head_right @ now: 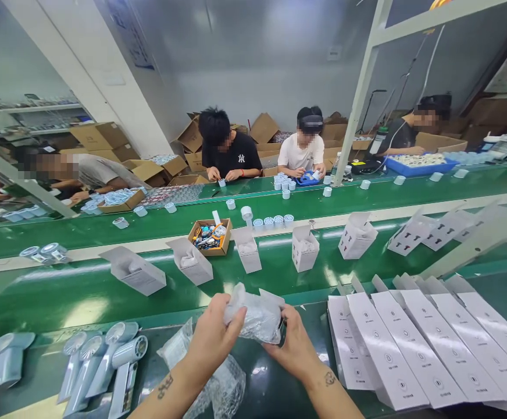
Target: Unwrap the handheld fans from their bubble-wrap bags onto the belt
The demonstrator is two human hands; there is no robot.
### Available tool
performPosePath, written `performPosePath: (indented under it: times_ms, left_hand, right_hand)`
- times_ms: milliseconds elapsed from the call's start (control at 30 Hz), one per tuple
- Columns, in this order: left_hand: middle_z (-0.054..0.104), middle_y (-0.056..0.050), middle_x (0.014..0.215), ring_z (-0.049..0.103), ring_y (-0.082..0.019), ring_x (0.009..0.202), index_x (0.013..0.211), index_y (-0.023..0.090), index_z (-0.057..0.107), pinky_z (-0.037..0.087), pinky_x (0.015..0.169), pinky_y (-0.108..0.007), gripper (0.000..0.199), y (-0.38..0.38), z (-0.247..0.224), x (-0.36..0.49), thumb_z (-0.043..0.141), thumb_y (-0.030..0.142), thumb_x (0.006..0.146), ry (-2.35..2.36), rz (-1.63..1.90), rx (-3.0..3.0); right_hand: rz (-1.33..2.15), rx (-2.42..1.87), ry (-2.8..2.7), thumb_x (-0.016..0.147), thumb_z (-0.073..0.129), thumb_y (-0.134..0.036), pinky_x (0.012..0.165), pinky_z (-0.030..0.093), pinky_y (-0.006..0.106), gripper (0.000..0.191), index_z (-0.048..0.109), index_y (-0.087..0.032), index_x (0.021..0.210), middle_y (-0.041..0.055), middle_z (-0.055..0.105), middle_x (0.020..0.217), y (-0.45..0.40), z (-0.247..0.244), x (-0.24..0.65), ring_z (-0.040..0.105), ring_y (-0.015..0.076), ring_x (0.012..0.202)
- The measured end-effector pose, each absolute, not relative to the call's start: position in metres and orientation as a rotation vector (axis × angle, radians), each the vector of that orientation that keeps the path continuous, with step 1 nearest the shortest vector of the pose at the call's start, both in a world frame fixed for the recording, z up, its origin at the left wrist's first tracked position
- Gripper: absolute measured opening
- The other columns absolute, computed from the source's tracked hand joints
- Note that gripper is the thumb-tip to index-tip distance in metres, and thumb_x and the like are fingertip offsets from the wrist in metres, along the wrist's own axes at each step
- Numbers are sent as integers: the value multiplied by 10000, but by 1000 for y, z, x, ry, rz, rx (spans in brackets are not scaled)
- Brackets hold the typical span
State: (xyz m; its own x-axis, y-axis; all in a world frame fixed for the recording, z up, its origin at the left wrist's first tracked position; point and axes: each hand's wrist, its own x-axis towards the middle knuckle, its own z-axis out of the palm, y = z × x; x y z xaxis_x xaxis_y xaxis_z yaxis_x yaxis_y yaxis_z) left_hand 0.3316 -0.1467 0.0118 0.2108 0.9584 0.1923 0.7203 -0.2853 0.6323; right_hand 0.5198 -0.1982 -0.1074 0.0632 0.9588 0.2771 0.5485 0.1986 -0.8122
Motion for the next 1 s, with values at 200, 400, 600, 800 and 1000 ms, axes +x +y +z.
performPosePath:
  times_ms: [200, 400, 600, 800, 1000]
  left_hand:
    - [593, -56, 898, 625, -216, 799, 900, 205, 556, 469, 627, -282, 109, -150, 40, 355, 471, 271, 919, 1923, 226, 2381]
    - [606, -69, 999, 635, -237, 935, 1053, 223, 581, 526, 661, -281, 163, -190, 43, 392, 522, 201, 903, 1711, 51, 2477]
    - [623, -64, 1006, 629, -217, 926, 1036, 210, 586, 534, 789, -346, 210, -172, 53, 364, 497, 211, 847, 1576, 640, 2124]
    - [484, 69, 599, 385, -73, 410, 844, 187, 532, 256, 302, -174, 358, -127, 71, 305, 681, 430, 628, 1517, 1246, 940]
    - [514, 52, 622, 410, -86, 423, 880, 177, 529, 299, 308, -191, 397, -146, 46, 302, 684, 435, 621, 1498, 1067, 982]
  right_hand:
    - [556, -1372, -1662, 678, 735, -249, 910, 542, 508, 544, 457, -245, 1146, 124, 572, 1281, -201, -111, 514, 598, 335, 1130]
    - [580, -1369, -1509, 745, 653, -247, 814, 564, 478, 478, 455, -227, 1180, 106, 638, 1076, -210, -109, 510, 647, 300, 961]
    - [947, -1314, -1593, 752, 685, -275, 1004, 473, 495, 682, 385, -246, 1364, 131, 526, 1372, -204, -88, 517, 560, 316, 1195]
    - [1081, -1469, -1618, 712, 699, -267, 1055, 416, 490, 624, 461, -228, 1287, 107, 568, 1332, -188, -71, 517, 536, 308, 1223]
    - [1181, -1384, -1630, 667, 727, -239, 978, 459, 447, 584, 459, -226, 1186, 93, 606, 1238, -179, -62, 514, 578, 290, 1151]
